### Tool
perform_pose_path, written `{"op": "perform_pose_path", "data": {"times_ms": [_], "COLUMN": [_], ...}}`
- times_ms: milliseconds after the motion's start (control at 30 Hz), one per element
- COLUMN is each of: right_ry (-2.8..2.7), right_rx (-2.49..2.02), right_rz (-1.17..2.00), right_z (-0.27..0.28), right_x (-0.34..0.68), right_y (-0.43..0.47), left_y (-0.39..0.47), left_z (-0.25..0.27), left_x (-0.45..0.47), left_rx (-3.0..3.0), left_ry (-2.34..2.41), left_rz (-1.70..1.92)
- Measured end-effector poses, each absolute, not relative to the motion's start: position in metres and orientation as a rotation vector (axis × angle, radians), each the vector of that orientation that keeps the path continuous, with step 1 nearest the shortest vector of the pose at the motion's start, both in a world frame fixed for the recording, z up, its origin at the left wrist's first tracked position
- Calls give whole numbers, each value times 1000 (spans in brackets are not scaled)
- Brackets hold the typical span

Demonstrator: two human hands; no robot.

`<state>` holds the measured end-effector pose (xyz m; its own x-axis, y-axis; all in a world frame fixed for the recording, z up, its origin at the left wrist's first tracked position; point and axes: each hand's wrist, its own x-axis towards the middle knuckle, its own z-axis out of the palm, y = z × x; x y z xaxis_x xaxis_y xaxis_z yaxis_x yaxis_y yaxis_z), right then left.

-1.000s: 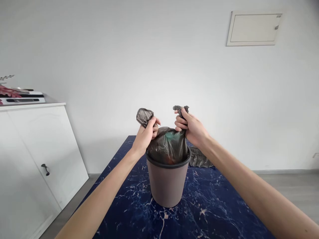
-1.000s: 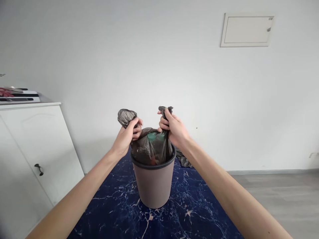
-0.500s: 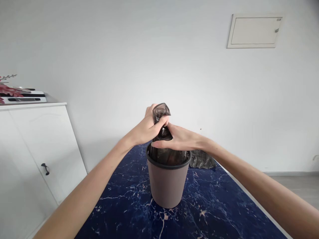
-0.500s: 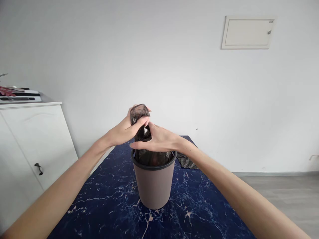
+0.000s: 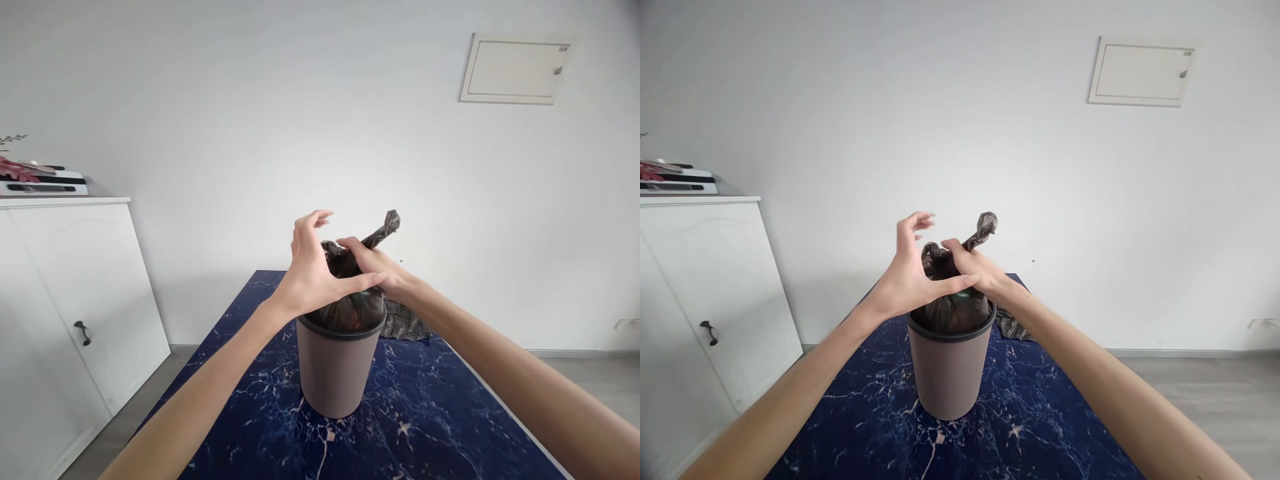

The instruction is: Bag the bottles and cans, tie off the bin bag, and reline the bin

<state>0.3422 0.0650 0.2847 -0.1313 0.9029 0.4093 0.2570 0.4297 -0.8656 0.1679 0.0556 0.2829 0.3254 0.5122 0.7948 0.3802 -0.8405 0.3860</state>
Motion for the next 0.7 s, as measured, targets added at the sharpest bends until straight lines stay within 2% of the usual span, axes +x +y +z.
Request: {"op": "perform_pose_path", "data": {"times_ms": [100, 233, 400, 700], "right_ry": [-1405, -1472, -1641, -2072], "right_rx": [-1159, -960, -848, -948], "right_rz": [993, 1095, 989, 711], "right_z": [290, 295, 303, 325], "right_x": [343, 349, 352, 379], "right_y": [60, 57, 52, 32], "left_y": [61, 65, 67, 69], "left_z": [268, 264, 268, 274], "left_x": [169, 173, 177, 177], "left_rx": [2154, 1947, 1961, 2184], "left_ry": [885, 791, 836, 798], "left_rz": [1363, 1193, 1149, 1231]}}
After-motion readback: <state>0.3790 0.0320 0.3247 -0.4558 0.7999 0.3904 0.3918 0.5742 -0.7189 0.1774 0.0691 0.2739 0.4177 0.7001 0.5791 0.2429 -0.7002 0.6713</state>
